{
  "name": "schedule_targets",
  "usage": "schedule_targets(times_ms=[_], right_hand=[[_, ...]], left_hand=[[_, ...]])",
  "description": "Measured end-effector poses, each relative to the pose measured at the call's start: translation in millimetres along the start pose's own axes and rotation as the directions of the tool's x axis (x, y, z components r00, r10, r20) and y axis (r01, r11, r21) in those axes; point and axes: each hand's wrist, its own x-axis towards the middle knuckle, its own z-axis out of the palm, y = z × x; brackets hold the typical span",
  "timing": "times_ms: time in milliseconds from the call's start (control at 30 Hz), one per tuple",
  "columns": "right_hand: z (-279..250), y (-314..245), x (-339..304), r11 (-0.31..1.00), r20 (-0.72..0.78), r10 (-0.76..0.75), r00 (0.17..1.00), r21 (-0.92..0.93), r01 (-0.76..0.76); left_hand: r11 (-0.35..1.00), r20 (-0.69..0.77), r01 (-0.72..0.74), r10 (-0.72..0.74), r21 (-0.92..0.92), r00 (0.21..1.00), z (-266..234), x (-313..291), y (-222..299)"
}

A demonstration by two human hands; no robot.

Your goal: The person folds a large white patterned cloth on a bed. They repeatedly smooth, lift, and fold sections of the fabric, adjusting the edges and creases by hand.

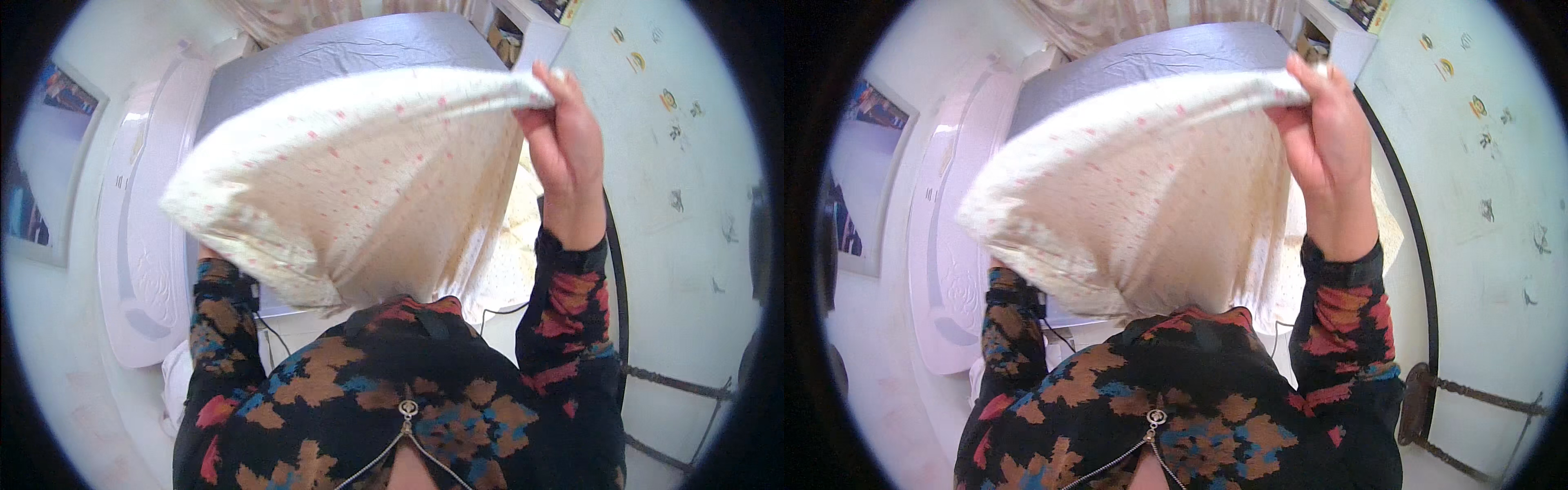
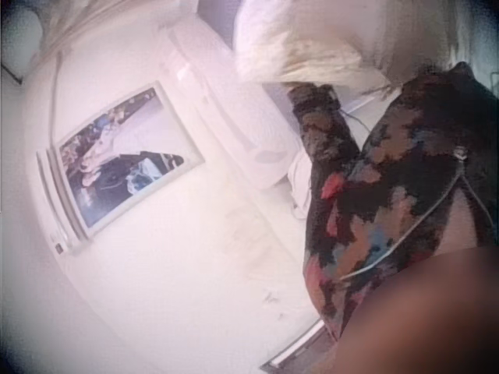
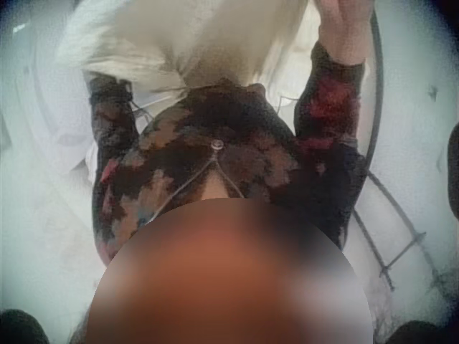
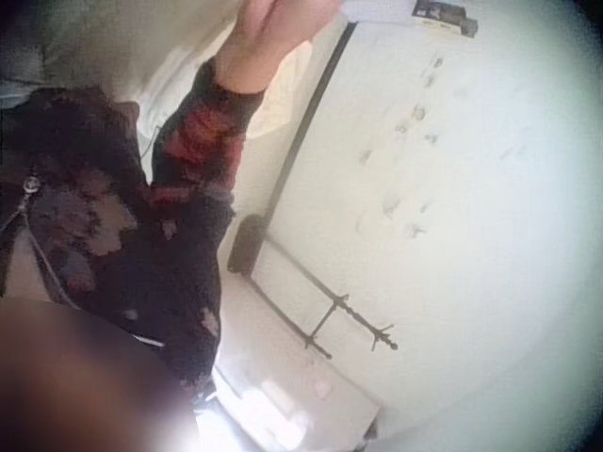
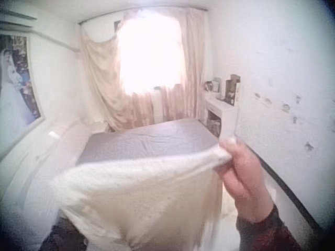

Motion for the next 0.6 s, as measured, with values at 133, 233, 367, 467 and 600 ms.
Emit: schedule_targets(times_ms=[133,233,367,467,600], right_hand=[[-1.1,78.3,-3.9,0.980,-0.201,0.194,0.960,0.093,-0.179],[-9.6,118.3,-15.7,0.971,-0.255,0.237,0.937,0.073,-0.226],[-17.4,170.7,-30.0,0.975,-0.290,0.220,0.931,0.077,-0.207],[-20.8,173.5,-27.1,0.969,-0.279,0.248,0.928,0.061,-0.241],[-22.4,150.0,-24.9,0.957,-0.314,0.279,0.908,0.167,-0.236]], left_hand=[[0.988,-0.165,0.141,-0.149,-0.061,0.975,-64.8,31.5,-25.1],[0.976,-0.257,0.211,-0.218,-0.055,0.942,-112.0,46.6,-51.8],[0.946,-0.296,0.323,-0.313,-0.013,0.903,-142.1,55.2,-52.3],[0.920,-0.334,0.392,-0.359,0.033,0.871,-145.9,51.5,-59.8],[0.922,-0.248,0.382,-0.386,-0.068,0.889,-159.3,63.2,-65.2]])
